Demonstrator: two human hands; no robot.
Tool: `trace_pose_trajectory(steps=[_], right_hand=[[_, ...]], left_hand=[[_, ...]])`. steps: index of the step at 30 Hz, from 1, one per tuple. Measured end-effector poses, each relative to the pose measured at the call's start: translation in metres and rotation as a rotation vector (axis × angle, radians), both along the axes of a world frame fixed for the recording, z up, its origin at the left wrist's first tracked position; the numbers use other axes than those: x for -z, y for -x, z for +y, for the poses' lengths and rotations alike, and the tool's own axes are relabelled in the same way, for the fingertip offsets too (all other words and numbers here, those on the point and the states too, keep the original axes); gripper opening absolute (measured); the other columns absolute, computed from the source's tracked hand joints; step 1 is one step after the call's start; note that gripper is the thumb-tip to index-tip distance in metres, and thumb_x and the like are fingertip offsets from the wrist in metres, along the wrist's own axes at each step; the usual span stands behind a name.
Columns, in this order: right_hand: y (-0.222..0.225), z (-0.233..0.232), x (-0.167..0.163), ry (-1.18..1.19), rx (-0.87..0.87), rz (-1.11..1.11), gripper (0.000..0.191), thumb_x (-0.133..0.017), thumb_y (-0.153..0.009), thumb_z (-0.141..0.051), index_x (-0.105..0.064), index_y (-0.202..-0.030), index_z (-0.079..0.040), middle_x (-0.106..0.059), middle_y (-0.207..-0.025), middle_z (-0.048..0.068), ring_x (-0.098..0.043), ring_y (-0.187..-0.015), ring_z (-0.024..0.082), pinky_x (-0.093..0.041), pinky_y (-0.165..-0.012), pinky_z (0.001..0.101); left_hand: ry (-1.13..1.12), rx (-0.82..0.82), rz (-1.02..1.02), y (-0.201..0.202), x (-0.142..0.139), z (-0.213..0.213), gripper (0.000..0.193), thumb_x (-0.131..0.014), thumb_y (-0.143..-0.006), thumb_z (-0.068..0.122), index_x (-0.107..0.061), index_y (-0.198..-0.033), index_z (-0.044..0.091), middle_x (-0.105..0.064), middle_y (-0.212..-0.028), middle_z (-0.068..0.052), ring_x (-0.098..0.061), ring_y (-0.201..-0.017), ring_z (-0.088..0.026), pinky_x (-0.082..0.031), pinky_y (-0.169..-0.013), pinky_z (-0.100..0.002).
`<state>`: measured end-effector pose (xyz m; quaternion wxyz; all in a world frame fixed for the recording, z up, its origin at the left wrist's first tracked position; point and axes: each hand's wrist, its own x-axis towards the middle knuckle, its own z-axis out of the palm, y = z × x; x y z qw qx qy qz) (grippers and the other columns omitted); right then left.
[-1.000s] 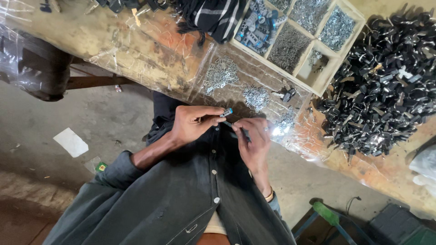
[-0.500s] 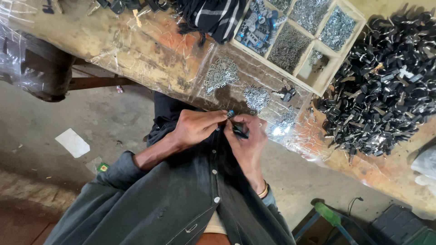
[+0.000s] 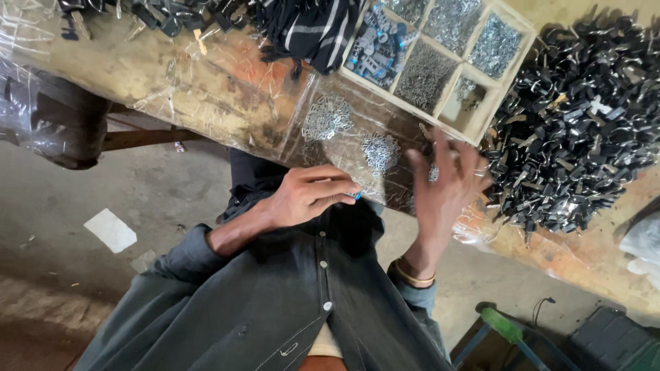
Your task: The person sits at a workbench assembling small cylindrical components by hand, fitting pieces together and placing the finished assemblies into a compartmented wooden tray. Large piles of black parts and small hardware surround the work area on the table.
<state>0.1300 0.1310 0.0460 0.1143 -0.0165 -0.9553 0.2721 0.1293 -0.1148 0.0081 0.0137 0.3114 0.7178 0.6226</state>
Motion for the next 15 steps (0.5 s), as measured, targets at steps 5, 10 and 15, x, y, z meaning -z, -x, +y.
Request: trace_pose_trajectory(steps=[5,10,15], right_hand=[[-0.002,0.024,0.013,0.229,-0.061,0.239,0.023,-0.082,-0.080,0.002,-0.067,-0.097,-0.001,-0.052,-0.097,0.020,-0.056,-0.098,0.034,-0.048,-0.090,0.0429],[-0.034,0.031,0.048,1.741,-0.024,0.122,0.013,-0.073,-0.092,0.013,-0.072,-0.095,0.001,-0.064,-0.091,0.009,-0.064,-0.072,0.015,-0.053,-0.079,0.0337],[-0.050,0.010,0.059,1.411,0.015,-0.107,0.024,-0.070,-0.085,0.018,-0.073,-0.106,0.005,-0.069,-0.100,0.014,-0.069,-0.080,0.019,-0.059,-0.072,0.0318]], left_hand=[[-0.054,-0.054,-0.157,0.001,0.001,0.007,0.029,-0.075,-0.091,-0.007,-0.072,-0.117,0.005,-0.072,-0.112,-0.011,-0.076,-0.097,-0.022,-0.064,-0.078,-0.031],[-0.100,-0.077,-0.237,0.001,0.003,0.012,0.028,-0.075,-0.091,-0.008,-0.074,-0.117,0.005,-0.073,-0.110,-0.010,-0.076,-0.094,-0.019,-0.063,-0.077,-0.029],[-0.096,-0.101,-0.248,0.001,0.004,0.015,0.028,-0.076,-0.089,-0.008,-0.075,-0.114,0.005,-0.074,-0.108,-0.010,-0.076,-0.091,-0.019,-0.062,-0.076,-0.028]])
